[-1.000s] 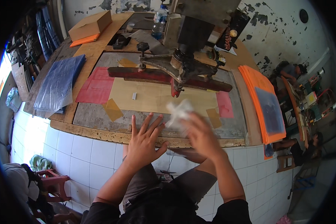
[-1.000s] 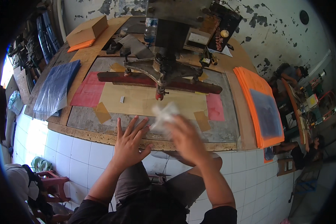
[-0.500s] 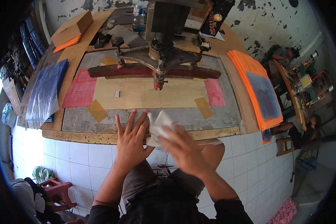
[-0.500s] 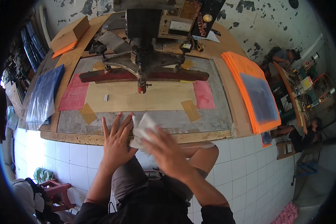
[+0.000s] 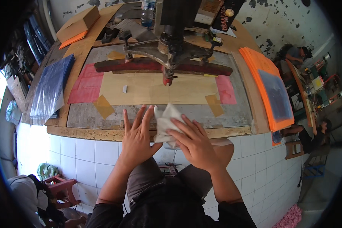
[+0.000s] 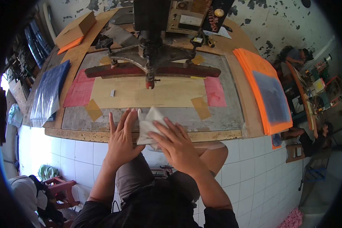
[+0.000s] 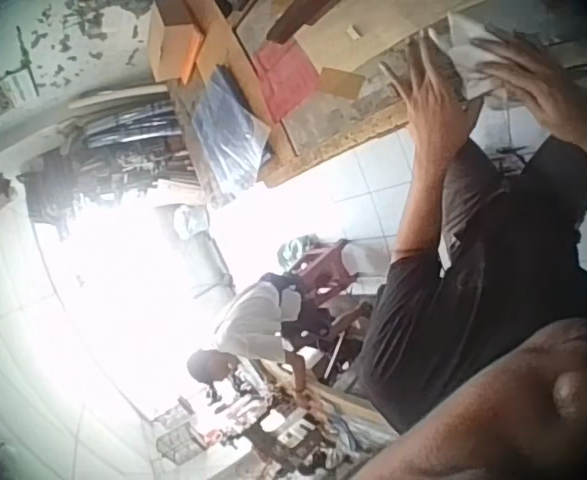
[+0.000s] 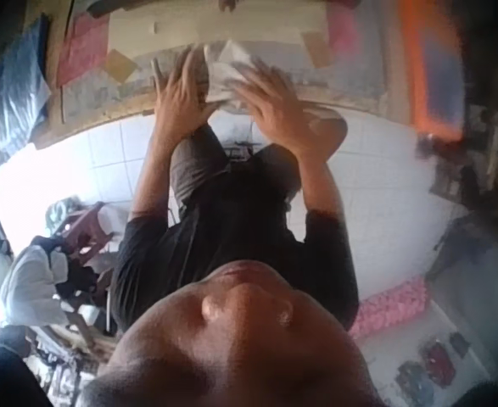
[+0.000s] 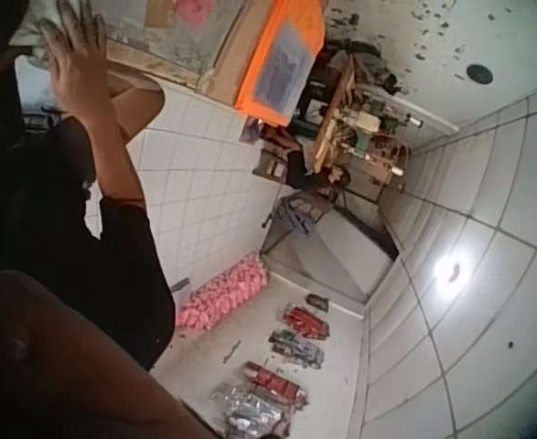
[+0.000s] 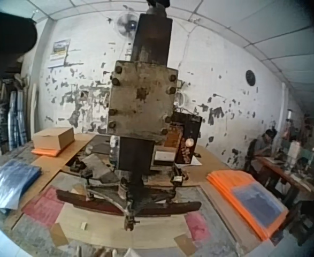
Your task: The person wipes a industrial printing or stamping workstation using a white cloth, cleaning various surfaces and components by hand.
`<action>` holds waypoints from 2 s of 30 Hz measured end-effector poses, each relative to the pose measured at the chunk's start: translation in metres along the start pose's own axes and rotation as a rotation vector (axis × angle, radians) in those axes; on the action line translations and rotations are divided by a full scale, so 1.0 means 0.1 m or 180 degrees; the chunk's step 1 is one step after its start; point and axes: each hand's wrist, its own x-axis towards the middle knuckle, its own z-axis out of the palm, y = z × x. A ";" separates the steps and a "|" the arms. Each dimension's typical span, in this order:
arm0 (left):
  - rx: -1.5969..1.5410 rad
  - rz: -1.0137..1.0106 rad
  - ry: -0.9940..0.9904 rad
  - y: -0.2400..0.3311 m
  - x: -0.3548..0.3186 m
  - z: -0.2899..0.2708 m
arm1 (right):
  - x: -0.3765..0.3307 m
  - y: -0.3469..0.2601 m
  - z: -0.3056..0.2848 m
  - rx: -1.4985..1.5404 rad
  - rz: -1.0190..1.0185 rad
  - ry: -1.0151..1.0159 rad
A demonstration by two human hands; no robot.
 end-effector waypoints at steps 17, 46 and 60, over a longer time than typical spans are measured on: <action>-0.0053 -0.0068 -0.0011 0.04 0.07 0.00 | 0.32 0.71 -0.22 -0.0690 0.0406 0.0426; 0.0385 0.0150 0.0029 -0.26 0.41 -0.08 | 0.08 0.11 0.00 -0.0037 -0.0036 0.0121; 0.0336 0.0085 -0.0086 -0.24 0.43 -0.07 | -0.26 -0.28 0.06 -0.0273 -0.0122 -0.0053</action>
